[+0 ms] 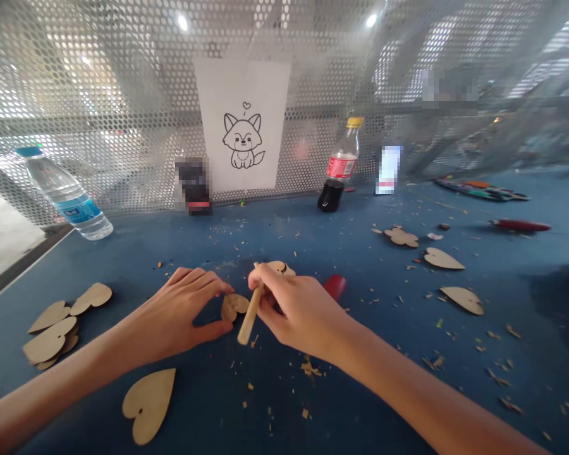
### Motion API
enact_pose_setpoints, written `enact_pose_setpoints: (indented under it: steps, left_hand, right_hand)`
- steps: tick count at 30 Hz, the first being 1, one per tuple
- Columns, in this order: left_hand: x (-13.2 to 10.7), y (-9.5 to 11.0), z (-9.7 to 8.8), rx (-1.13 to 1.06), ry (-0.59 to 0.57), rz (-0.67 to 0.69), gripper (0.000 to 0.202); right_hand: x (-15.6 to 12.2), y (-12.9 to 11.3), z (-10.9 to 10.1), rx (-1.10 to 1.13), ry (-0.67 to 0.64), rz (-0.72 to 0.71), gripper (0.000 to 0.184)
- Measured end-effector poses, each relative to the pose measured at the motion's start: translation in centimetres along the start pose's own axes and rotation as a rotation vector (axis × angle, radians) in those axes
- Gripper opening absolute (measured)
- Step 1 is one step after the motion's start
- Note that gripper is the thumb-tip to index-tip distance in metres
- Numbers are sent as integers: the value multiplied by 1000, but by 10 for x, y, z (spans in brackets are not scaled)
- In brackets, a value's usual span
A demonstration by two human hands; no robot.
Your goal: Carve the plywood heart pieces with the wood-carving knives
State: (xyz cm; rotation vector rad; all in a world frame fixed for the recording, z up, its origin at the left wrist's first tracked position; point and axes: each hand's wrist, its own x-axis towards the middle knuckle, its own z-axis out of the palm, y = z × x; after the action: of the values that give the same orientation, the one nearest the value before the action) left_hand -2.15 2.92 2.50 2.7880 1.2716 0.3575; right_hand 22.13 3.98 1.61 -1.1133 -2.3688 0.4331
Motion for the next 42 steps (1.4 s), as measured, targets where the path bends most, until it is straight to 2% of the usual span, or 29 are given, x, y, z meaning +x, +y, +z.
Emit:
enact_pose_setpoints:
  steps: [2,4,6,8,10,12,17,20,22,25,28,34,37,42]
  left_hand:
    - [0,0,0,-34,-16,10,32]
    - [0,4,2,-86,-30,2,31]
    - [1,9,4,-119,-37,-9,31]
    - [2,13,7,-128,-41,-12,30]
    - [3,15,9,-135,-44,-23,29]
    - [3,15,9,-168,-55,-46,29]
    - [0,18,1,-304,-108,-15,36]
    - [-2,19,-5,-308,-108,25,48]
    - [-1,19,-9,-293,-66,18,37]
    - [2,16,-12,-222,-36,75,9]
    - [4,13,-12,-58,-28,189,11]
    - [2,21,-6,269,124,340,13]
    - [2,28,-4,377,155,389,16]
    - [5,33,4,475,60,386,12]
  right_hand:
    - [1,-2,1,-119,69,59,4]
    - [1,-1,-1,-157,139,130,7]
    - [-1,-1,-5,-22,170,155,13]
    - [-3,-2,-8,240,176,153,15]
    - [-5,-5,-10,479,157,147,19]
    - [-5,-11,-9,619,139,156,22]
    - [-4,-21,-3,757,88,239,26]
    - [-5,-19,2,756,47,245,18]
    - [-7,-16,5,757,58,251,14]
    - [-6,-12,7,764,134,268,13]
    - [-4,-11,6,761,193,260,14]
    - [-2,-12,3,733,234,253,13]
    - [-3,-12,2,731,234,252,15]
    - [-3,-12,1,737,214,246,16]
